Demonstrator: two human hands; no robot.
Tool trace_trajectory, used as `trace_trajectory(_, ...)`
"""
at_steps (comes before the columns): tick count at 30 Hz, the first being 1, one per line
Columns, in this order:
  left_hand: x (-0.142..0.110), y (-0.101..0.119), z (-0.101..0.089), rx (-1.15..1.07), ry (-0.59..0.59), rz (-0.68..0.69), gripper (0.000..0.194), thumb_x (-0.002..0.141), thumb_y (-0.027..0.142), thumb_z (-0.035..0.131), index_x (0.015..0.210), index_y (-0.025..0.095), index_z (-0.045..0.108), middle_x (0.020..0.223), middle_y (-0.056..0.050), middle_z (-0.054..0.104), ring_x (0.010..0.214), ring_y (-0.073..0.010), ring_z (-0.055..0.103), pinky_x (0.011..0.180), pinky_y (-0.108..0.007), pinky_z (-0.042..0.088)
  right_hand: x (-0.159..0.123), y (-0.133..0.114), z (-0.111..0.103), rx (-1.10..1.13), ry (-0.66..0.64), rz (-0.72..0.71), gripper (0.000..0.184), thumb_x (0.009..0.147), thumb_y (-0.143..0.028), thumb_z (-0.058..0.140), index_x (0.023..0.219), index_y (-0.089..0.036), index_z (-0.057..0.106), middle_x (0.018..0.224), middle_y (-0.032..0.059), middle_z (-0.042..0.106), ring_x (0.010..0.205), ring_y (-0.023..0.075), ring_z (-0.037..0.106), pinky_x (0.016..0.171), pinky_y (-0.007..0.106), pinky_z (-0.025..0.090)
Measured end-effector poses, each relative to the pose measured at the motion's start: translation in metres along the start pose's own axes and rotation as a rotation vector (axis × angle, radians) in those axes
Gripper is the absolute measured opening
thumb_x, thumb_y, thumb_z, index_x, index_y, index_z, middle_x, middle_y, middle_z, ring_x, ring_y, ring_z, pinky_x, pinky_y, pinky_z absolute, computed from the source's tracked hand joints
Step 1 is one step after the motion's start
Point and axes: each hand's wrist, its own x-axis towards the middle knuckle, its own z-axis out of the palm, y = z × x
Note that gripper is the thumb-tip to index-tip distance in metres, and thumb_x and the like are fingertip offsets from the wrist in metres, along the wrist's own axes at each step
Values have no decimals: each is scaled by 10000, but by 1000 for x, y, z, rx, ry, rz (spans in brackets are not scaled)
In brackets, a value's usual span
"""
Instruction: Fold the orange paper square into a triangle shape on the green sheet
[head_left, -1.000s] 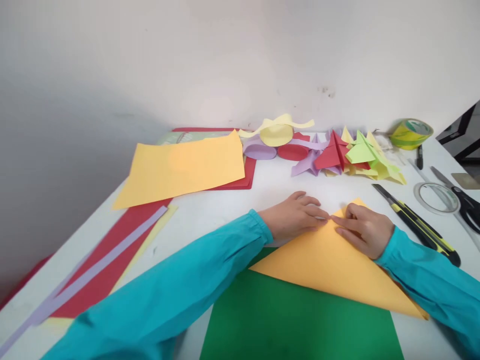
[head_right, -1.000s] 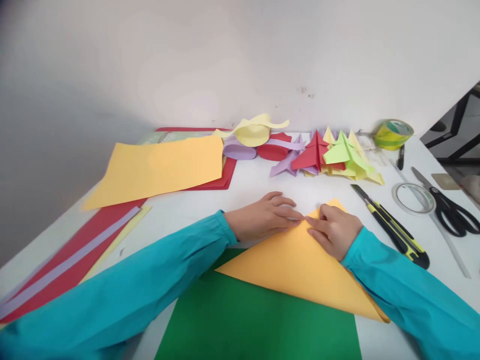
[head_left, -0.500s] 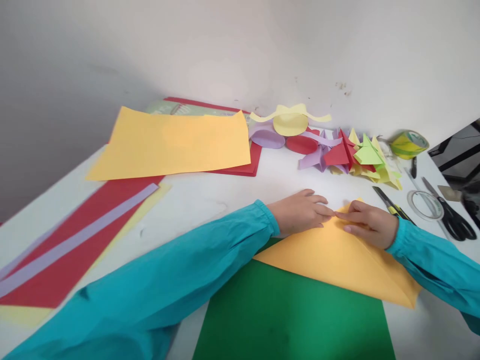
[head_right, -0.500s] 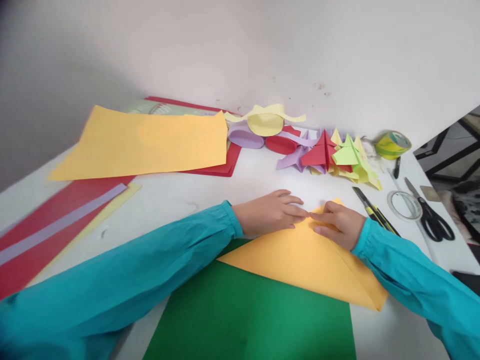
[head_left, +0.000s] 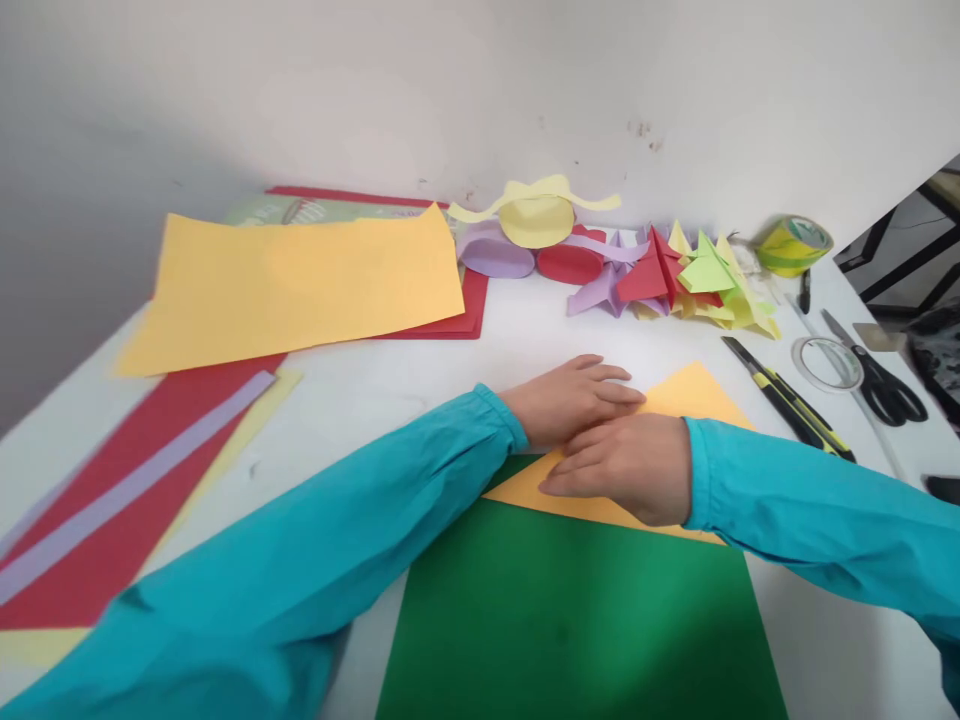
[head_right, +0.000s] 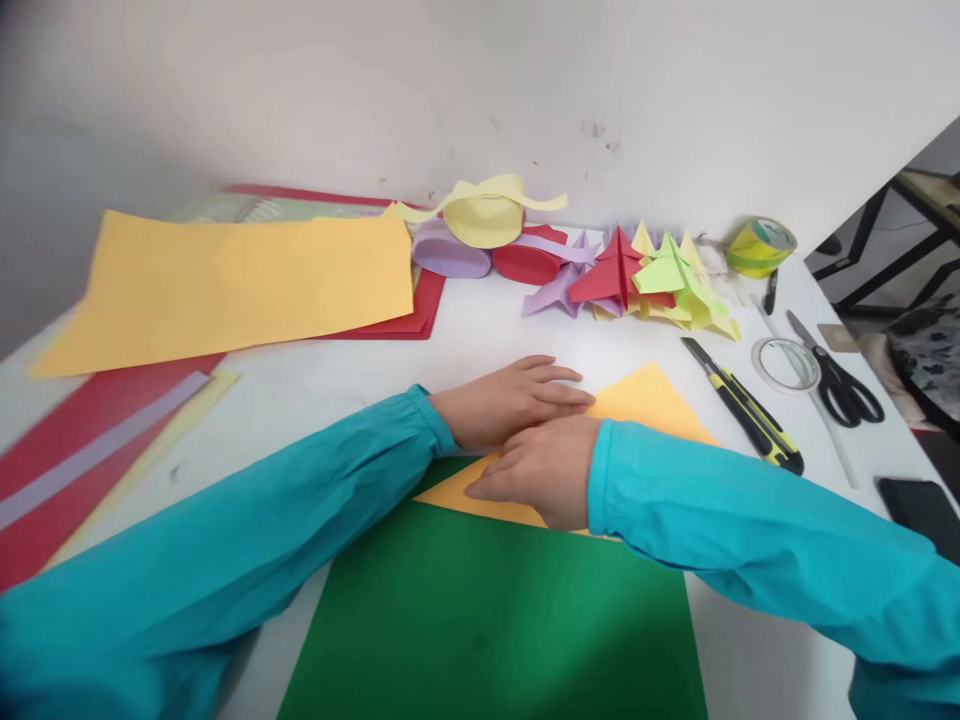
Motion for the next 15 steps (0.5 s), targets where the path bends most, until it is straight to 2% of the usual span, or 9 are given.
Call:
trace_trajectory(2,1,-1,1,0,-18,-17,364,911,296,475,1270,259,520,1380,14,503,1317,-256,350,1044,-420,251,10,-5,5,-74,-22,11,531,742,-93,593,1266,-157,536,1228,33,629,1099,194,561,918,324,448)
trace_trajectory(4,2,-1,3,9,-27,-44,338,957,284,395,1268,273,527,1390,24,493,1330,-239,338,1064,-422,220,17,-10,13,-111,13,-20,527,748,-127,601,1270,-153,530,1254,42,611,1098,204,558,873,339,464)
trace_trajectory(9,4,0,4,15,-42,-61,328,955,313,436,1266,275,534,1400,33,482,1349,-226,317,1090,-422,191,27,-15,33,-200,158,-51,389,846,-191,533,1234,-166,554,1263,67,602,1107,206,543,795,357,448)
trace_trajectory(15,4,1,2,25,-25,-39,339,958,307,422,1268,240,543,1398,13,484,1338,-242,338,1081,-446,237,33,-20,40,-264,203,-31,336,931,-271,446,1242,-197,548,1307,44,573,1130,197,507,737,347,405)
